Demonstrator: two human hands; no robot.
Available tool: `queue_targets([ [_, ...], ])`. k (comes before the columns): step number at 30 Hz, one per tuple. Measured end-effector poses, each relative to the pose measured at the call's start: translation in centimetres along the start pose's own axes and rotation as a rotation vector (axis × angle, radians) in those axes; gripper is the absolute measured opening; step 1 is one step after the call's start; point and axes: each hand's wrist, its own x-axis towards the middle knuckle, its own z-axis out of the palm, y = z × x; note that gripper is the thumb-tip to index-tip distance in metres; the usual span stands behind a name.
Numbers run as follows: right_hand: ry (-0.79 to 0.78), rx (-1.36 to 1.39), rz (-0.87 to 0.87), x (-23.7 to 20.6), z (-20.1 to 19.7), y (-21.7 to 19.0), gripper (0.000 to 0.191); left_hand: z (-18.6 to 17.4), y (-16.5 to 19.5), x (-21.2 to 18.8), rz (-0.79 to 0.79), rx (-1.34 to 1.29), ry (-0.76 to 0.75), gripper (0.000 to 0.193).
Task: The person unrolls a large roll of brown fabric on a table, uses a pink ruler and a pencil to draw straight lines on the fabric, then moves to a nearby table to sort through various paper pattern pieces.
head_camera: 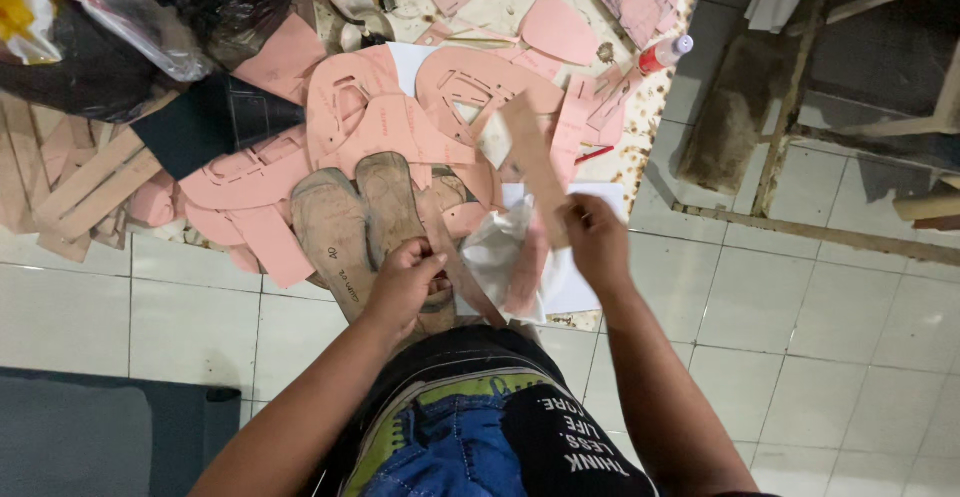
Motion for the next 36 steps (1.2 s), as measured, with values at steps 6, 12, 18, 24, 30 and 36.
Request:
queue_targets([
  [6, 0.371, -0.239, -0.141, 5.6, -4.7, 2.9, 0.017, -0.1, 0.0, -1.0, -0.007, -0.024, 0.031, 0.017],
  [12, 0.36, -0.126, -0.096, 10.8, -6.3, 3.7, 0.017, 1.1, 0.2, -1.2, 0.003, -0.008, 0.032, 0.015],
  [18, 0.273, -0.167, -0.072, 12.9, -6.8, 4.5, 0.024, 2.4, -0.5, -0.6, 0.036, -0.008, -0.02, 0.015],
  [24, 0.24, -0.201, -0.135, 13.3, -7.2, 4.7, 0.024, 4.0, -2.1, 0.9, -0.019, 0.066, -0.174, 0.017],
  [30, 0.302, -0.148, -0.417, 7.1, -4.5, 2.0, 0.014, 7.4, -1.6, 3.1, 0.127, 0.048, -0.315, 0.011],
  [36, -0.29, 0.222, -0.061, 2.6, -0.3, 1.0, 0.02, 9.6, 1.9, 3.3, 0.12, -0.206, -0.172, 0.005],
])
